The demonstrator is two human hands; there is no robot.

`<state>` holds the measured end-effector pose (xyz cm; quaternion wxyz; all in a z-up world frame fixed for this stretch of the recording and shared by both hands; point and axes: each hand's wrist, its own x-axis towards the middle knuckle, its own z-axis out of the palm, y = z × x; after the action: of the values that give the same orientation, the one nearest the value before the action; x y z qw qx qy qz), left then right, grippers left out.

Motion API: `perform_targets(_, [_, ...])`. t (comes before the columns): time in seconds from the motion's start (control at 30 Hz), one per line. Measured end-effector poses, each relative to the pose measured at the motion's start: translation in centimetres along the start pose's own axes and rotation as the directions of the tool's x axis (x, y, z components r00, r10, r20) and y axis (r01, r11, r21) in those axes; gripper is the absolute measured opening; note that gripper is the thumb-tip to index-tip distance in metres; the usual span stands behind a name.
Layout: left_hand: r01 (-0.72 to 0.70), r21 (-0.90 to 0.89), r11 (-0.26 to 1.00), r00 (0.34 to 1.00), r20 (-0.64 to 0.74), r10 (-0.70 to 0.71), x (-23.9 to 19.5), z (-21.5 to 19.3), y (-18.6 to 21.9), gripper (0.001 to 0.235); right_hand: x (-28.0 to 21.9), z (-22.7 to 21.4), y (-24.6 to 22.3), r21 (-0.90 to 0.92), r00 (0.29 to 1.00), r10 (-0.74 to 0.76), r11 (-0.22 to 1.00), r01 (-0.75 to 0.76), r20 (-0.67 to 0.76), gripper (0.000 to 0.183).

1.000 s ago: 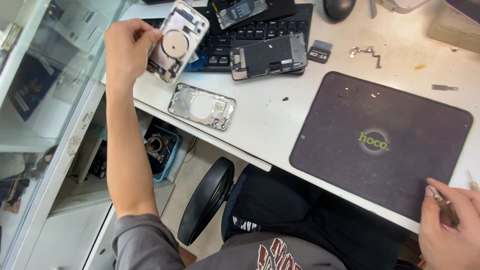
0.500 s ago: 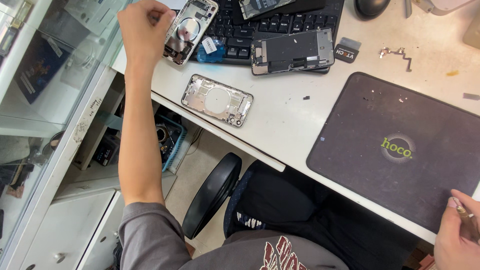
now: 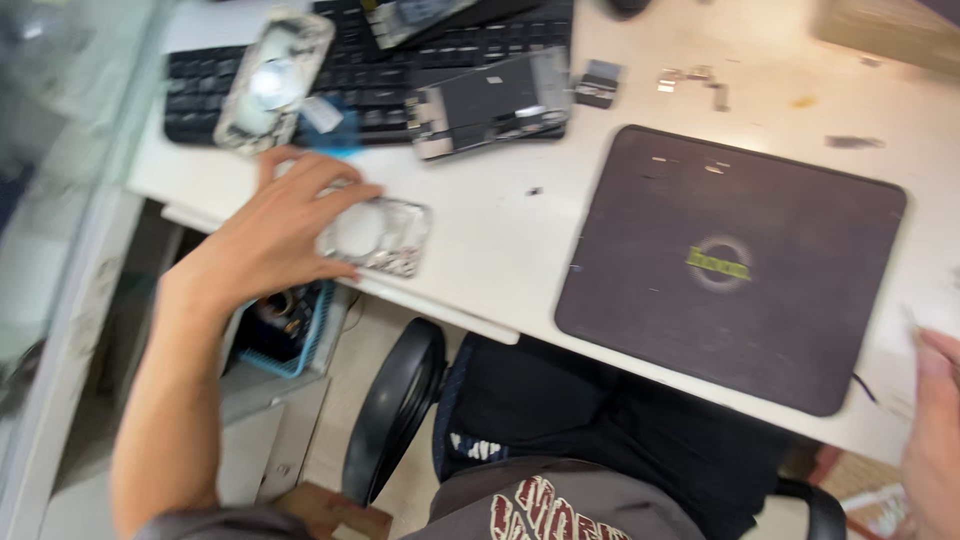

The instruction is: The person disassembles a smartphone using a screwdriver and tweezers. They remove screws, lift internal components, and place parts on the work surface.

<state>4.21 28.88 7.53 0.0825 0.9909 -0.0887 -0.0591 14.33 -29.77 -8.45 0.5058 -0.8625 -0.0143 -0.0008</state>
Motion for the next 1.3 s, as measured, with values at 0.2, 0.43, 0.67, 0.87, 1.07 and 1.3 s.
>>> perform_targets(0.2, [0.312,0.022,0.950,0.943,0.117,-0.312,0.4,-1.1,3.7,0.081,-0.9,-3.5,-6.6,-0.376,0.977,-0.212,0.904,0.205,0.022,0.035])
perform_targets(0.43, [-0.080,-0.224,0.971,0.997,-0.009,0.080,5.0,0.0,13.6,0.083,-0.3,-6.1,-2.7,-0.145,0.979,-0.177,0.971,0.190,0.098,0.026])
perform_targets(0.67, [-0.370,-0.366,0.854,0.928,-0.114,0.354,14.1,4.5,22.1,0.081,3.0,-7.2,-5.7,0.216,0.900,-0.370,0.921,0.324,0.229,0.016])
perform_targets(0.87, [-0.387,-0.337,0.858,0.922,-0.138,0.361,16.1,7.0,23.1,0.088,5.6,-2.4,-6.8,0.413,0.847,-0.471,0.842,0.348,0.248,0.020])
perform_targets(1.07, [-0.435,-0.316,0.843,0.897,-0.238,0.373,15.4,8.7,23.7,0.079,4.4,-1.2,-7.2,0.407,0.696,-0.563,0.820,0.402,0.446,0.065])
perform_targets(1.3, [-0.524,-0.195,0.829,0.831,-0.331,0.447,15.0,10.2,25.2,0.043,4.8,-0.7,-6.3,0.298,0.584,-0.684,0.723,0.623,0.438,0.088])
